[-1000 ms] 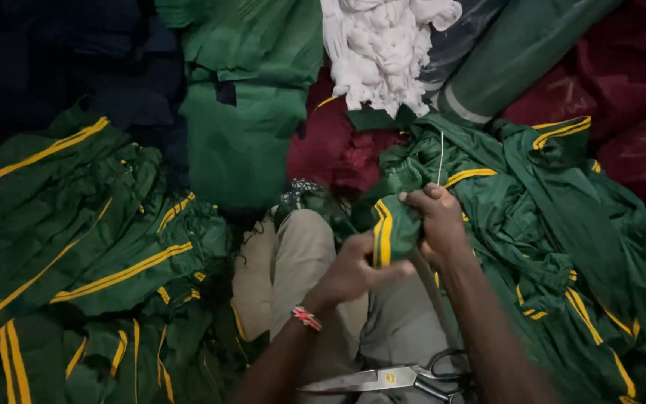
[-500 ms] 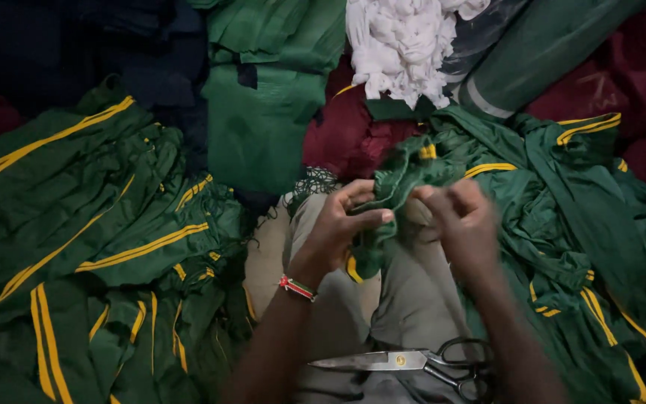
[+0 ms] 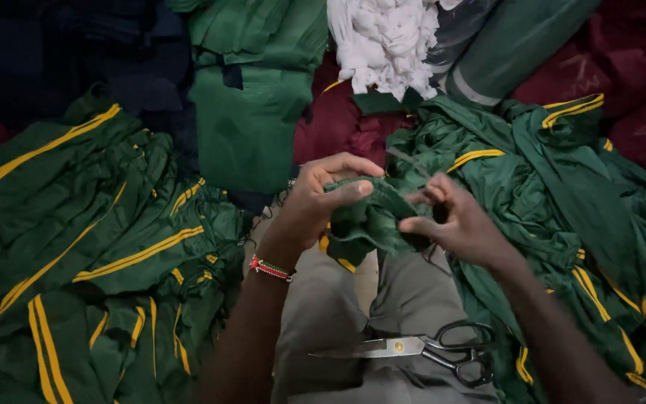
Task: Trim loose threads from finished green garments using scissors
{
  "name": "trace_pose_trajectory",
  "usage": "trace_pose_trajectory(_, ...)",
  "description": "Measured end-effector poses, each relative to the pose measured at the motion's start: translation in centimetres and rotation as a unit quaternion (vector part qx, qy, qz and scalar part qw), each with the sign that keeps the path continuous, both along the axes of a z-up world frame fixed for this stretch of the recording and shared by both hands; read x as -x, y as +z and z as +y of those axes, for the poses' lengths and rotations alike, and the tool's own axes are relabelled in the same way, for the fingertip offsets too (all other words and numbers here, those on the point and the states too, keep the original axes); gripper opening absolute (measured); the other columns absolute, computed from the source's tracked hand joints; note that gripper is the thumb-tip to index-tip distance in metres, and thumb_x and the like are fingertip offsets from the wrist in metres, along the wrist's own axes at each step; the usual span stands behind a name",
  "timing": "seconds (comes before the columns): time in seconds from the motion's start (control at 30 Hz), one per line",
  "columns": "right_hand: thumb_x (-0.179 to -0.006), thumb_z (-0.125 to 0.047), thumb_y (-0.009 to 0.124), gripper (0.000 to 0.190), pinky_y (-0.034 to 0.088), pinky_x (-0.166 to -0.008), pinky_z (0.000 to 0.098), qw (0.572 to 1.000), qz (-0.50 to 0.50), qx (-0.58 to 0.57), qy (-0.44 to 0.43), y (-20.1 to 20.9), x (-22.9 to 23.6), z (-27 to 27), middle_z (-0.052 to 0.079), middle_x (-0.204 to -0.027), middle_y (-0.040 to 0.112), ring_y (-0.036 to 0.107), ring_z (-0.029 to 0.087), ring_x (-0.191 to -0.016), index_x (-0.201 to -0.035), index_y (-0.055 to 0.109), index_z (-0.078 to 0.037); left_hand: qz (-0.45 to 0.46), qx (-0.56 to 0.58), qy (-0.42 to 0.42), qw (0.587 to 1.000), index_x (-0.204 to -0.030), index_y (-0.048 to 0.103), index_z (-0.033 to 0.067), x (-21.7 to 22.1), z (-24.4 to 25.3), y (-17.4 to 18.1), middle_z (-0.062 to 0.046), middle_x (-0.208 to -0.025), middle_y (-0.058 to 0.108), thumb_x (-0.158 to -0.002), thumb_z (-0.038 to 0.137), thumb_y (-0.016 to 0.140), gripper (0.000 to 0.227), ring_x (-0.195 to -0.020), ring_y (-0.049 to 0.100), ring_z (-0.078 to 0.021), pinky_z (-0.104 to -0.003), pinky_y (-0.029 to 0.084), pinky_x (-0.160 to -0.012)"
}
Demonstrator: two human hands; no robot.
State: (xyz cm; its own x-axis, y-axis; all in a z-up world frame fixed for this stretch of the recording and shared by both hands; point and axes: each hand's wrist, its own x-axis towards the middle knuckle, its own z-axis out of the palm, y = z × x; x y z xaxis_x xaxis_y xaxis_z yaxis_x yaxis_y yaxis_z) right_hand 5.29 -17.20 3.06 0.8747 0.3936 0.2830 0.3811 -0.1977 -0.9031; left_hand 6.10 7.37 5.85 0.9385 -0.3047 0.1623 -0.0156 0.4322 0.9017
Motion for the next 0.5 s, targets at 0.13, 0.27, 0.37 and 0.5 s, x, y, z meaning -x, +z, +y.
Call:
trace_pose_trajectory(0.13, -0.097, -0.007, 0.072, 0.032, 0.042, -0.067, 0.0334, 0.994, -0.073, 0.057, -0.058, -4.5, -2.8, -1.8, 0.012, -0.067, 0.048, 0.051, 0.019, -0.068, -0.080, 0.045, -0.006, -0.012, 0.008, 0.008, 1.000, -0.111, 0.074, -0.0033, 0.0, 0.4, -0.7, -0.015, -0.082, 0.075, -0.087, 0.014, 0.081, 0.030, -0.072, 0.073, -0.0155, -0.029, 0.060, -0.063)
trace_pose_trajectory(0.27, -0.108, -0.006, 0.066, 0.030, 0.042, -0.077, 0.0257, 0.984, -0.007, -0.049, -0.170, -3.8, -4.1, -4.1, 0.003, -0.080, 0.056, 0.046, 0.008, -0.076, -0.086, 0.046, -0.008, -0.068, -0.108, 0.104, 0.986, -0.106, 0.079, 0.0036, 1.2, 2.9, -1.0, -0.009, -0.080, 0.076, -0.089, 0.014, 0.079, 0.020, -0.072, 0.064, -0.0100, -0.028, 0.056, -0.066)
trace_pose_trajectory(0.37, -0.104, -0.005, 0.070, 0.042, 0.039, -0.071, 0.0190, 0.978, 0.048, -0.113, -0.170, -0.3, -2.4, -1.4, -0.006, -0.077, 0.049, 0.043, 0.002, -0.076, -0.087, 0.034, -0.017, -0.091, -0.174, 0.098, 0.976, -0.110, 0.079, 0.0059, 2.3, 3.0, 0.0, -0.005, -0.070, 0.070, -0.090, 0.006, 0.076, 0.020, -0.068, 0.055, -0.0095, -0.027, 0.051, -0.068)
trace_pose_trajectory(0.5, -0.099, -0.006, 0.074, 0.044, 0.034, -0.069, 0.0149, 0.980, 0.072, -0.148, -0.112, 0.7, -1.9, 0.9, -0.017, -0.085, 0.042, 0.042, -0.003, -0.073, -0.084, 0.034, -0.018, -0.196, -0.288, 0.002, 0.938, -0.147, 0.056, 0.0162, 3.4, 1.6, 1.6, -0.021, -0.137, 0.066, -0.096, 0.034, 0.072, 0.056, -0.121, 0.063, -0.0517, -0.063, 0.049, -0.101)
